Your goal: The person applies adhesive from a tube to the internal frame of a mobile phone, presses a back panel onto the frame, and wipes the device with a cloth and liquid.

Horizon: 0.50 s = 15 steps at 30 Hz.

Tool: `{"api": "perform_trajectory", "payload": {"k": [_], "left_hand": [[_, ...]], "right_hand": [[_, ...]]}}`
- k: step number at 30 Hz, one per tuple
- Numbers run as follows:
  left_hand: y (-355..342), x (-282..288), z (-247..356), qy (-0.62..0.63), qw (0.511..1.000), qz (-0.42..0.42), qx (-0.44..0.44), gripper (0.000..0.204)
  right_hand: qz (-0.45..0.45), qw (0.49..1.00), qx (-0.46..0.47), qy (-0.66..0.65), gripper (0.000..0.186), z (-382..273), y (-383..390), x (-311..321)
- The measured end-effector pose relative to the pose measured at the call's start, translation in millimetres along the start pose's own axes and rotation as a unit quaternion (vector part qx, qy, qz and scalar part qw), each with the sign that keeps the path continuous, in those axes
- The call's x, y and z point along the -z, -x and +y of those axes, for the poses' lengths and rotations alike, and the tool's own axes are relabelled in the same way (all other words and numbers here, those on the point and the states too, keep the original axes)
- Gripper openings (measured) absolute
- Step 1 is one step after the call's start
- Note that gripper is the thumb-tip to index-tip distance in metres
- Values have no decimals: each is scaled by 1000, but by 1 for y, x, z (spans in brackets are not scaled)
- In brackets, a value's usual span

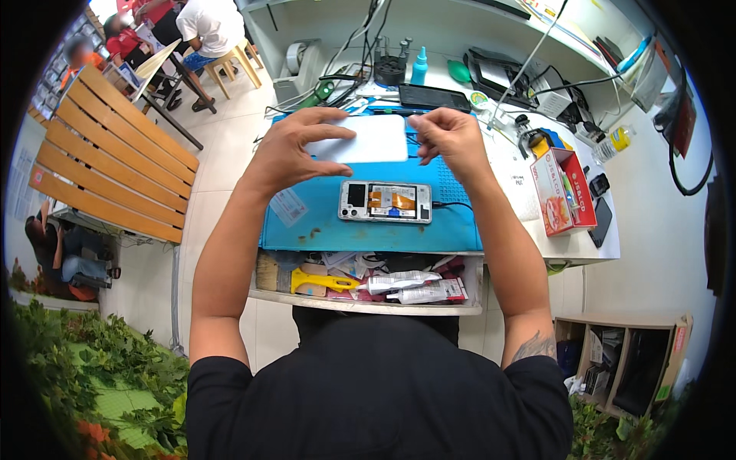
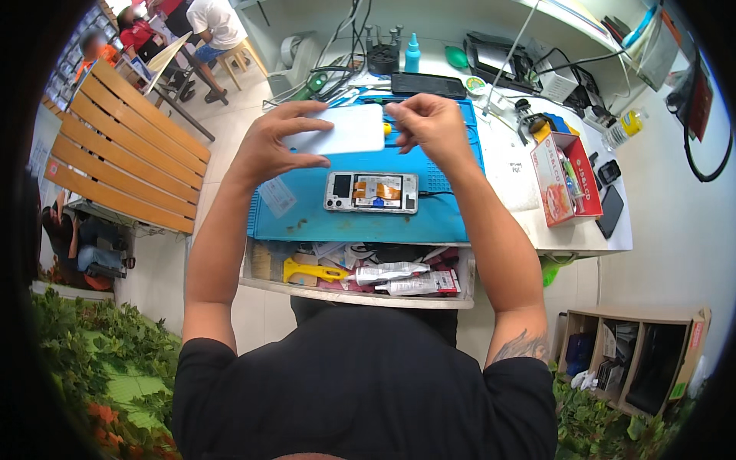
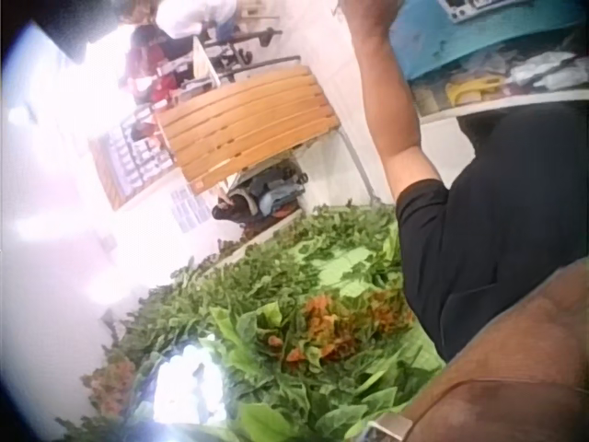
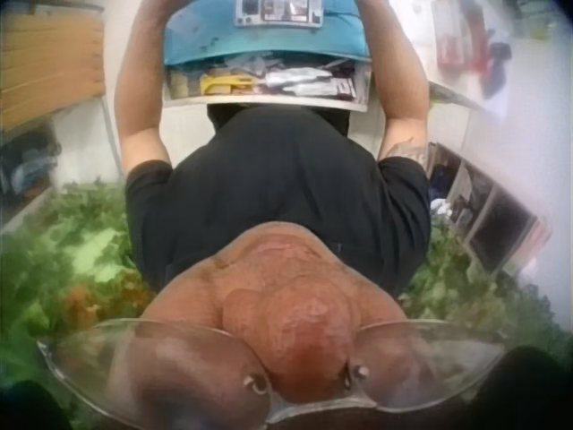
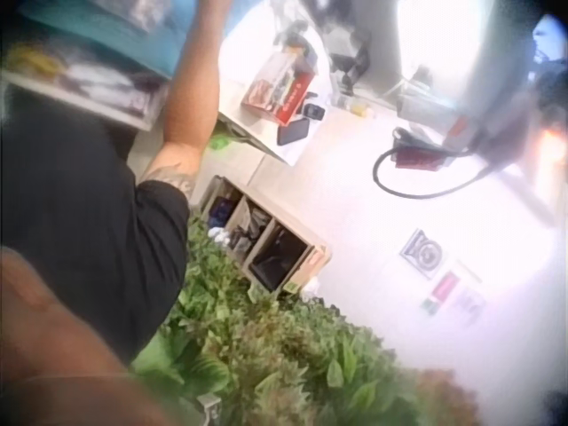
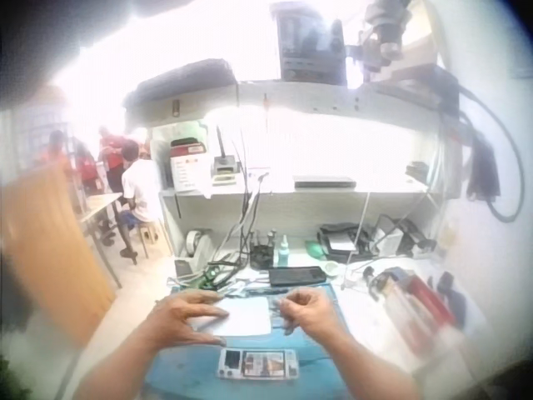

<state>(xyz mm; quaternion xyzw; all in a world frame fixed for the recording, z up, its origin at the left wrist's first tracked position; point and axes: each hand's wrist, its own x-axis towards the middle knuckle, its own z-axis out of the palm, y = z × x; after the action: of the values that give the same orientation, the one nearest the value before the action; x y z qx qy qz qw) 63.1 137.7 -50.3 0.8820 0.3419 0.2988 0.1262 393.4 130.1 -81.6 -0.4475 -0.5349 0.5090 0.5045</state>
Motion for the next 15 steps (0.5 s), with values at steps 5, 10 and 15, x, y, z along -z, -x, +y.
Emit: {"api": "perform_trajectory", "payload": {"k": [5,10,15], "left_hand": [[14,-35,5,98,992,-42,73,59],[27,-69,34,150,980,-96,91,54],[27,-87,38,152,974,-131,105,54]], "right_hand": [[29,983,43,174,22,4,32,59],[-125,921,62,363,49,1,74,61],[-177,890,101,408,67,17,90,65]]}}
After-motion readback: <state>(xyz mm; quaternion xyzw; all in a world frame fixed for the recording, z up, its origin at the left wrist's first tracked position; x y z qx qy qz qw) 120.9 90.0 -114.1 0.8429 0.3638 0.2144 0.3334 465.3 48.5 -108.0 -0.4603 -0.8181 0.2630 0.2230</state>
